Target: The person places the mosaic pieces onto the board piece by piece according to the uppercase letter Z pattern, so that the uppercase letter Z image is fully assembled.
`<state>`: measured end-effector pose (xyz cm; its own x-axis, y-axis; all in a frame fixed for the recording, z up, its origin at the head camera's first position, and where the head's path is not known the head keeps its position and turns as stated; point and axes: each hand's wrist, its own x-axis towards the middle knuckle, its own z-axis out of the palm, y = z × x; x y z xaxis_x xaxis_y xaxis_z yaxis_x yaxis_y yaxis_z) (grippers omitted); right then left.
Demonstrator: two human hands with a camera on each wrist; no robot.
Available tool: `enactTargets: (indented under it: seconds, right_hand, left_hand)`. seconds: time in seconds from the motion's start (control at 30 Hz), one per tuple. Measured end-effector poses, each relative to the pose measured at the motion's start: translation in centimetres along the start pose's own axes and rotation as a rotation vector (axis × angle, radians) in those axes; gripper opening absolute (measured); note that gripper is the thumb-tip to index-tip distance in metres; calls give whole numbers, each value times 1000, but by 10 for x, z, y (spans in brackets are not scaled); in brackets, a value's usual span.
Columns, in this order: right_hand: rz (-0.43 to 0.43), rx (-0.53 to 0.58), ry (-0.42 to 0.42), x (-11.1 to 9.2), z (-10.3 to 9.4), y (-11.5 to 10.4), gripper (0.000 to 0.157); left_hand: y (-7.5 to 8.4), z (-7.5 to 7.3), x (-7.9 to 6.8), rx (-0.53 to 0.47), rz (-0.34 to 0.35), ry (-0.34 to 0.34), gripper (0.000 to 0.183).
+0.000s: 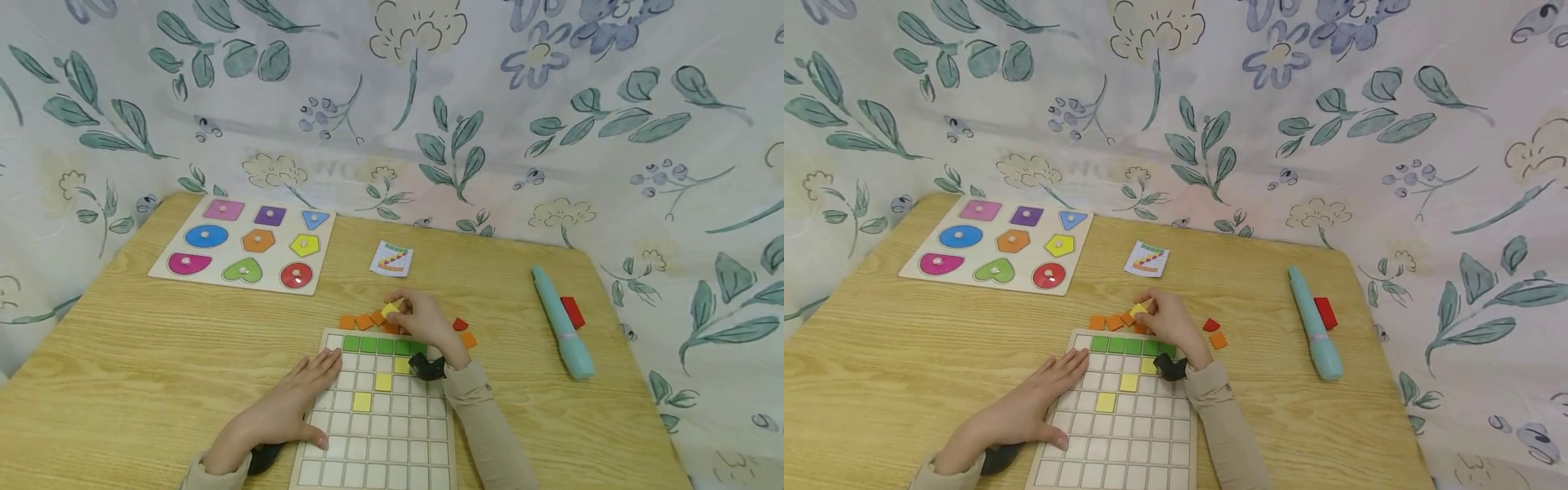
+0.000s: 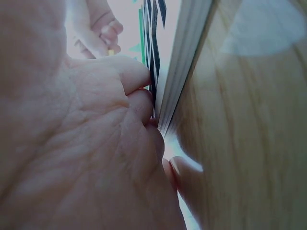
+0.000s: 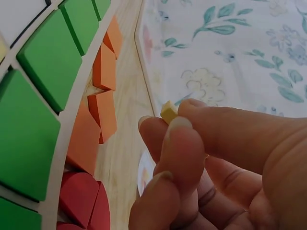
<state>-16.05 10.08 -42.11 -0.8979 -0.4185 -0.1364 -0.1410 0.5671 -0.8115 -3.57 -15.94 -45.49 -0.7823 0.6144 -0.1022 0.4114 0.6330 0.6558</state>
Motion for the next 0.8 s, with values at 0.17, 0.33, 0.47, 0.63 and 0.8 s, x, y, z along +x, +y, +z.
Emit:
enactTargets:
  seconds: [0.17,0.33,0.47,0.63,0.8]
  right_hand:
    - [-9,23,-16,-6,-2,4,24]
    - [-18,71,-87,-15,-3,10,22]
    - [-9,79,-108,-23,-4,13,20]
    - [23,82,-118,-32,-2,18,22]
    - [25,55,-75,-39,-5,25,24]
  left_hand:
    - [0,0,3,-2,-12,-19,117]
    - [-1,3,3,2,-31,-31,119]
    - [-1,4,5,7,-20,-25,119]
    - [-2,4,4,-5,-19,-27,120]
    - [-3,5,4,-1,-11,-20,121]
